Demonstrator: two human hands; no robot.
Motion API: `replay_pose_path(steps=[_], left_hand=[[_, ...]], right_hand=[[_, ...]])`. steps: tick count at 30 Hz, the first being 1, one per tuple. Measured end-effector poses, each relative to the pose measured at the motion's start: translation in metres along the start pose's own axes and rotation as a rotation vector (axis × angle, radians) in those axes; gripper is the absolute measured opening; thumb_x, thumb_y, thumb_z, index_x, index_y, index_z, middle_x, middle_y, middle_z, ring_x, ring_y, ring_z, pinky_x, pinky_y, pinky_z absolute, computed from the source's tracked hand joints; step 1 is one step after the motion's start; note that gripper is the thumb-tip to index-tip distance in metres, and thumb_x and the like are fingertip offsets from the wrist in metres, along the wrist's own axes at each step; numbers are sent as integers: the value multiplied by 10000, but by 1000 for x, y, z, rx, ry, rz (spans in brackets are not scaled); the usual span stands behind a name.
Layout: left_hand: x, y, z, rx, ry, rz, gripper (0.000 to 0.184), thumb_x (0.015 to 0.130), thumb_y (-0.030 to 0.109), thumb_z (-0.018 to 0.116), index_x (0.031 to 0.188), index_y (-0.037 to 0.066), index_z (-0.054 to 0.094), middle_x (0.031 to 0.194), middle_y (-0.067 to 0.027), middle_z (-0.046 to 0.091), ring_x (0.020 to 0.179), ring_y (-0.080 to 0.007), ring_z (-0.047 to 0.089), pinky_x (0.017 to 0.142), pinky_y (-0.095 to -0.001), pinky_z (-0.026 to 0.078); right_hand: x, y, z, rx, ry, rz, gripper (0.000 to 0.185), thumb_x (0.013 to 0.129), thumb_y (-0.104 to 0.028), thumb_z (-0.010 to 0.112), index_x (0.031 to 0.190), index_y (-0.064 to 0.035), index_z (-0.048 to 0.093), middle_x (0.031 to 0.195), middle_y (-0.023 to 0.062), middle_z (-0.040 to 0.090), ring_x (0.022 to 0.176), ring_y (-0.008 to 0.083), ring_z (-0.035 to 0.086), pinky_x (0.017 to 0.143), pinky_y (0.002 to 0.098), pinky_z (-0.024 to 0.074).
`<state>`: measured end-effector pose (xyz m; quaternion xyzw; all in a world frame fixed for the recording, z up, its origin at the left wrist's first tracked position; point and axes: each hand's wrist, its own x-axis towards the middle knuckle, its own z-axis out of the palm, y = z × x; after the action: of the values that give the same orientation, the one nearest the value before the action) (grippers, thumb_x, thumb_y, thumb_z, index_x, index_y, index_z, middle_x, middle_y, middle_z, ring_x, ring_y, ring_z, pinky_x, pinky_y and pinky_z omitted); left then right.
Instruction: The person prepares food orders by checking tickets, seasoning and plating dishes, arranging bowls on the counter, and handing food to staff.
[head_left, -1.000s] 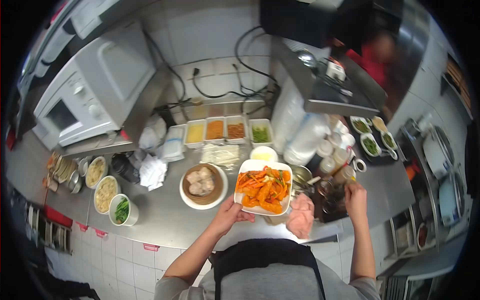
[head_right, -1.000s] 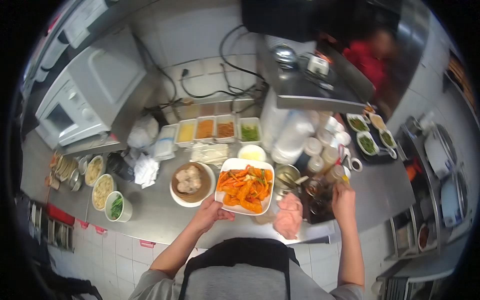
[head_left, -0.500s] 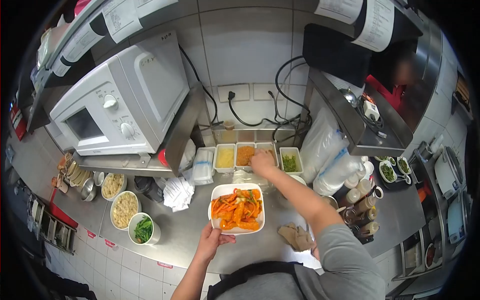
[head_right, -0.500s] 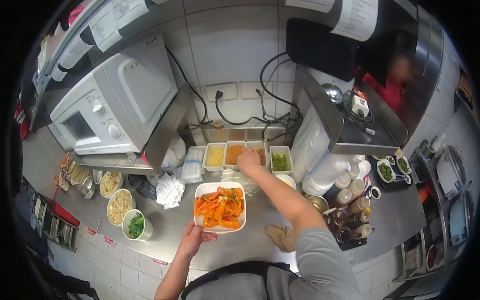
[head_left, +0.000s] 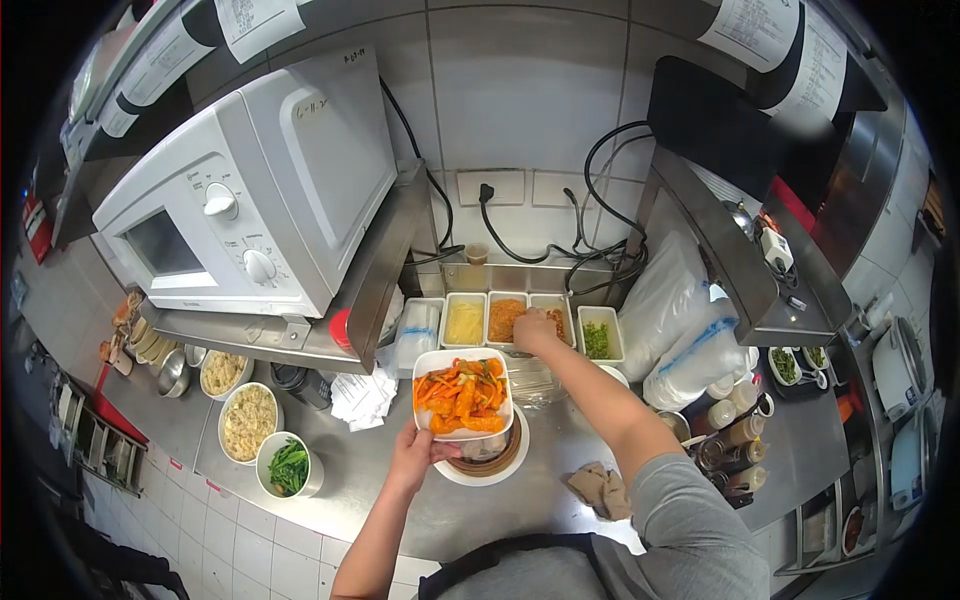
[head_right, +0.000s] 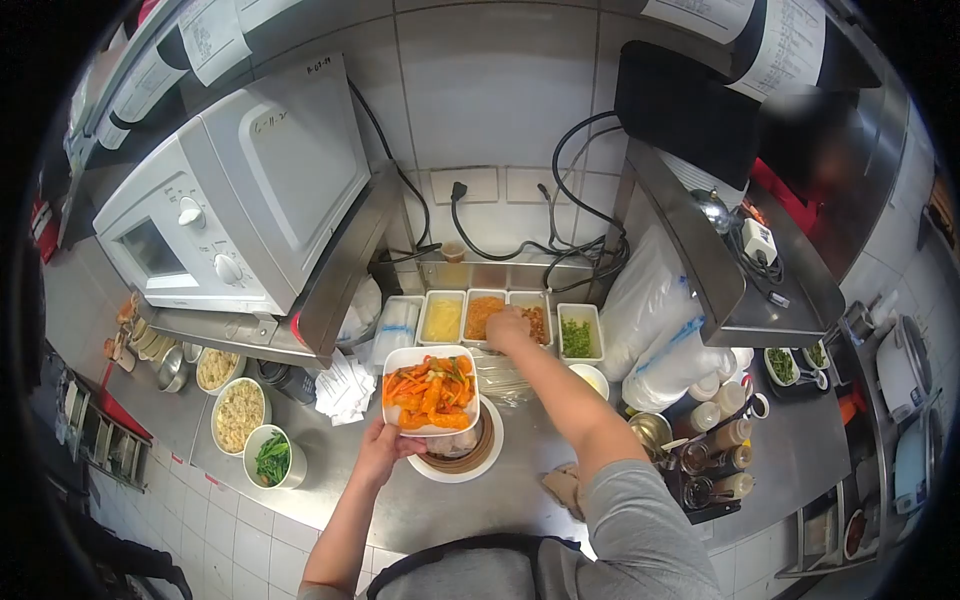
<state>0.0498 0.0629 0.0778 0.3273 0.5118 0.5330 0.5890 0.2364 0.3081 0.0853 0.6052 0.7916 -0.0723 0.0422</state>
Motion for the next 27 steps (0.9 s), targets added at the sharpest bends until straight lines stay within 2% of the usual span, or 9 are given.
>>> replay_pose_path(steps=[5, 8, 11, 12, 15, 19, 20, 23, 27], left_hand=[[8, 1, 1, 24, -5, -10, 336, 901, 96, 295, 1205, -27, 369, 899, -192, 622, 697, -235, 667, 628, -292, 559], [17, 1, 3, 16, 1, -14, 332, 909, 106, 297, 1206, -32, 352, 909, -197, 617, 702, -242, 667, 622, -293, 561], [24, 4, 7, 4, 14, -22, 335, 916, 116, 302, 1213, -39, 321, 914, -207, 608, 702, -259, 666, 620, -303, 564], [27, 5, 9, -2, 17, -23, 338, 919, 119, 305, 1216, -41, 309, 914, -211, 605, 702, -265, 665, 619, -308, 566], [35, 6, 16, 26, 62, -10, 318, 934, 163, 336, 1158, -61, 367, 870, -220, 615, 710, -254, 664, 640, -320, 571], [51, 2, 25, 1, 70, 27, 327, 930, 143, 315, 1175, -73, 336, 872, -243, 605, 712, -287, 661, 647, -340, 573], [55, 2, 26, -5, 63, 31, 331, 929, 141, 312, 1179, -74, 329, 872, -247, 604, 711, -293, 660, 650, -342, 573], [66, -4, 26, -30, 26, 58, 344, 931, 147, 312, 1194, -75, 306, 867, -255, 600, 711, -299, 659, 653, -346, 573], [68, -2, 29, -15, 35, 58, 350, 937, 160, 313, 1198, -72, 302, 865, -250, 600, 707, -295, 657, 653, -348, 573]], right_hand=[[-8, 6, -6, 78, -49, -68, 267, 817, -122, 481, 985, -12, 656, 1025, 176, 636, 925, 314, 634, 726, 394, 521], [3, 16, 19, 210, 25, -58, 269, 817, -142, 483, 981, -11, 652, 981, 205, 635, 910, 334, 626, 756, 419, 507], [15, 40, 20, 427, -33, -188, 263, 808, -160, 501, 973, -17, 648, 944, 212, 631, 898, 328, 624, 755, 426, 497], [19, 45, 19, 401, 44, -198, 239, 801, -183, 535, 943, -24, 645, 889, 208, 633, 845, 331, 624, 736, 420, 487], [-11, 40, -9, 658, 122, -106, 226, 804, -194, 550, 907, -12, 637, 858, 201, 636, 803, 344, 618, 719, 414, 478], [-46, 18, -24, 767, 240, -386, 211, 832, -200, 536, 875, -10, 617, 831, 202, 627, 787, 357, 605, 712, 421, 465], [-57, 12, -32, 754, 261, -386, 192, 843, -187, 522, 869, -16, 607, 812, 210, 616, 786, 365, 598, 706, 430, 460], [-78, 8, -32, 757, 297, -450, 138, 846, -100, 517, 844, 28, 570, 743, 177, 616, 714, 297, 612, 650, 372, 462], [-85, 13, -38, 696, 387, -376, 113, 845, -83, 507, 838, 15, 562, 752, 201, 608, 715, 346, 602, 637, 392, 462]])
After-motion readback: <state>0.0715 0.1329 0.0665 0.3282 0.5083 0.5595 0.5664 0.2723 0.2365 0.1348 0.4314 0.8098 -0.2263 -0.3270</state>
